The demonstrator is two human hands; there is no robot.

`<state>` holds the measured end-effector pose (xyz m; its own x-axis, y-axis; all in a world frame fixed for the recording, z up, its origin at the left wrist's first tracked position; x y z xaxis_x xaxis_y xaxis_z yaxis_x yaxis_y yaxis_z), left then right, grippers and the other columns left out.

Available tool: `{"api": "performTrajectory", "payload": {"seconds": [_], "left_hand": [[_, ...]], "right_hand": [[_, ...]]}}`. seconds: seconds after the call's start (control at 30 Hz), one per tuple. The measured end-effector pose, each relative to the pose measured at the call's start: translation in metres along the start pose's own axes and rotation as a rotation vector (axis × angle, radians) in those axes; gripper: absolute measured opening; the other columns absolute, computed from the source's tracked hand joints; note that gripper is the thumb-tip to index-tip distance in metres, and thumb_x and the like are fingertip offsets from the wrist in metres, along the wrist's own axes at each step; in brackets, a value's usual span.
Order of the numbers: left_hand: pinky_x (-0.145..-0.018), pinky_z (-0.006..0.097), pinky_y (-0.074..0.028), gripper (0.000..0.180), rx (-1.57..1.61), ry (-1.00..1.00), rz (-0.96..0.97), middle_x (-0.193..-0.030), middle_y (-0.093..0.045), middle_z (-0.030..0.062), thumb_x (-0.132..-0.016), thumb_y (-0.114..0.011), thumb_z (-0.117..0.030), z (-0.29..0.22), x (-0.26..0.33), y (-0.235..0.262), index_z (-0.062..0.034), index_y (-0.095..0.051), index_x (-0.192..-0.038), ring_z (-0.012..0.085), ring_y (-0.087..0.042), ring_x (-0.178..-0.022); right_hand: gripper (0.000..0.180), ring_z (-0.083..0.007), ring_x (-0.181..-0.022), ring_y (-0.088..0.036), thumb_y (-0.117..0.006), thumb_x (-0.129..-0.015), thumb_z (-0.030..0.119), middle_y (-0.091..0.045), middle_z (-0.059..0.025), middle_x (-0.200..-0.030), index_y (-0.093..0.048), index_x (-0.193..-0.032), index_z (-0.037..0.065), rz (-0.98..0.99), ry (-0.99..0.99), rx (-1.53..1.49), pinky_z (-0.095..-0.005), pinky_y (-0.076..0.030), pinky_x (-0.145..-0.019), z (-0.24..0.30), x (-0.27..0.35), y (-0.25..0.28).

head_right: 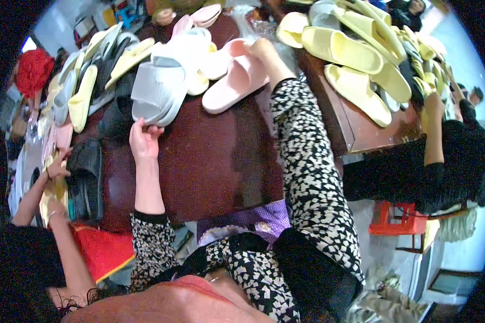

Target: The person pairs slippers by taking plastic fasteners from a bundle, threading the fasteners through the slippers by hand to connect them, and sorting pairs of slippers on the table.

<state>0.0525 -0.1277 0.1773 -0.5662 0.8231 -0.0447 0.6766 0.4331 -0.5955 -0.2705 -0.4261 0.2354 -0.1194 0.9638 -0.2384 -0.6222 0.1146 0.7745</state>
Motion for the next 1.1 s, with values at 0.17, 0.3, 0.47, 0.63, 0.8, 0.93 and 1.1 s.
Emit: {"api": "performTrajectory", "payload": {"seconds": [0.17, 0.3, 0.47, 0.63, 0.8, 0.93, 1.1], "left_hand": [[-0.051, 0.034, -0.053, 0.010, -0.013, 0.014, -0.018, -0.070, -0.054, 0.0060, -0.086, -0.050, -0.013, 0.006, 0.003, 0.000, -0.0033, -0.050, -0.083, 0.0142, -0.052, -0.053], [-0.052, 0.034, -0.053, 0.011, 0.013, 0.002, -0.019, -0.067, -0.053, 0.0058, -0.085, -0.050, -0.014, 0.005, -0.013, 0.026, -0.0037, -0.050, -0.081, 0.0143, -0.051, -0.053], [-0.053, 0.035, -0.053, 0.010, 0.086, -0.001, -0.037, -0.065, -0.053, 0.0060, -0.085, -0.051, -0.014, 0.019, -0.040, 0.056, -0.0043, -0.051, -0.080, 0.0143, -0.051, -0.053], [-0.053, 0.035, -0.053, 0.011, 0.104, 0.039, 0.004, -0.066, -0.053, 0.0054, -0.085, -0.051, -0.015, 0.043, -0.068, 0.076, -0.0048, -0.051, -0.081, 0.0142, -0.051, -0.053], [-0.051, 0.035, -0.051, 0.011, 0.045, 0.055, -0.030, -0.066, -0.053, 0.0052, -0.086, -0.050, -0.015, 0.045, -0.081, 0.098, -0.0051, -0.051, -0.081, 0.0149, -0.050, -0.053], [-0.052, 0.033, -0.049, 0.012, 0.018, 0.078, 0.050, -0.068, -0.053, 0.0044, -0.088, -0.049, -0.017, 0.056, -0.097, 0.098, -0.0059, -0.052, -0.083, 0.0145, -0.050, -0.054], [-0.051, 0.032, -0.046, 0.012, -0.032, 0.086, 0.146, -0.068, -0.051, 0.0031, -0.088, -0.049, -0.018, 0.044, -0.097, 0.074, -0.0059, -0.052, -0.089, 0.0133, -0.048, -0.055]], "right_hand": [[0.042, -0.0371, -0.096, -0.060, -0.056, -0.081, 0.040, -0.064, -0.0224, -0.095, -0.068, -0.091, 0.001, -0.121, 0.047, 0.196, -0.0407, -0.047, -0.082, 0.010, -0.003, 0.000], [0.035, -0.0382, -0.091, -0.061, -0.055, -0.079, 0.031, -0.062, -0.0259, -0.090, -0.068, -0.086, -0.001, -0.131, 0.118, 0.121, -0.0421, -0.048, -0.078, 0.041, 0.009, 0.014], [0.030, -0.0354, -0.090, -0.062, -0.055, -0.076, 0.023, -0.062, -0.0244, -0.094, -0.067, -0.092, 0.000, -0.166, 0.232, 0.300, -0.0423, -0.049, -0.077, 0.067, 0.013, 0.067], [0.028, -0.0317, -0.083, -0.063, -0.055, -0.080, 0.021, -0.064, -0.0178, -0.087, -0.066, -0.104, 0.010, -0.355, 0.457, 0.557, -0.0397, -0.050, -0.074, 0.087, 0.046, 0.142], [0.020, -0.0357, -0.083, -0.061, -0.052, -0.081, 0.014, -0.063, -0.0196, -0.086, -0.057, -0.098, 0.004, -0.537, 0.445, 0.625, -0.0426, -0.048, -0.073, 0.123, 0.110, 0.202], [0.026, -0.0323, -0.081, -0.062, -0.055, -0.081, 0.018, -0.064, -0.0165, -0.086, -0.060, -0.104, 0.006, -0.507, 0.626, 0.704, -0.0408, -0.049, -0.072, 0.088, 0.108, 0.231], [0.031, -0.0289, -0.084, -0.062, -0.054, -0.082, 0.018, -0.064, -0.0135, -0.089, -0.063, -0.112, 0.018, -0.382, 0.474, 0.877, -0.0384, -0.049, -0.077, 0.032, 0.094, 0.230]]}}
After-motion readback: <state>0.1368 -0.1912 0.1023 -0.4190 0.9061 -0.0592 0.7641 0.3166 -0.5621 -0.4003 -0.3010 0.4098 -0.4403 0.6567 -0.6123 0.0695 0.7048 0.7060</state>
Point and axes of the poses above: each hand's wrist, its own x-axis away from the middle knuckle, its own y-axis out of the back of the hand, z = x × y, the point moved 9 cm from there along -x, towards the middle knuckle
